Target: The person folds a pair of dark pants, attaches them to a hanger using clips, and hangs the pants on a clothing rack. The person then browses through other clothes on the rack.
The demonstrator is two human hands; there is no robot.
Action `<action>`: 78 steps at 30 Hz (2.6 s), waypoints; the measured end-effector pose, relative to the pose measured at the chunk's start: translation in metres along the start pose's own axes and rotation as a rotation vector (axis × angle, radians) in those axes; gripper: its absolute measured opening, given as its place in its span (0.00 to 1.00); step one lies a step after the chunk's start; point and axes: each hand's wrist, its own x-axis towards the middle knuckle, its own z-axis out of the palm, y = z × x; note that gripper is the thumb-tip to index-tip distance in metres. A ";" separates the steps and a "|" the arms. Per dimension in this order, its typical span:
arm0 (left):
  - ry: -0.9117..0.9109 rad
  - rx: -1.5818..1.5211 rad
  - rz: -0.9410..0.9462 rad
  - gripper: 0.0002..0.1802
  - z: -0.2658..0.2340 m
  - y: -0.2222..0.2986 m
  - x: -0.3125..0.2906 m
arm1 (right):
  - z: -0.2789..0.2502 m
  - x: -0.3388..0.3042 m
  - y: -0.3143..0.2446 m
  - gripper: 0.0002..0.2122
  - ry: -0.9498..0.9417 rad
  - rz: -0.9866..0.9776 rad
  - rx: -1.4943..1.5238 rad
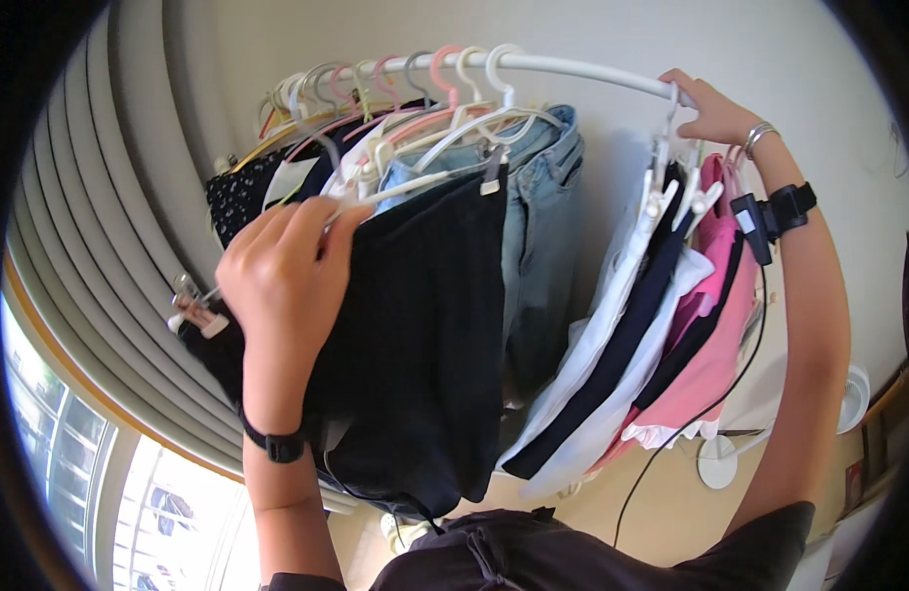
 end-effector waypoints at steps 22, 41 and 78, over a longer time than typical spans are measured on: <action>-0.163 -0.220 0.125 0.05 0.253 0.110 0.050 | -0.006 -0.003 -0.019 0.26 -0.053 0.177 0.008; 0.006 0.131 0.201 0.03 0.184 0.069 0.081 | -0.011 -0.008 -0.008 0.27 -0.076 0.191 0.155; -0.284 0.394 0.152 0.19 -0.124 0.031 -0.053 | 0.013 0.064 -0.028 0.49 -0.061 -0.081 0.209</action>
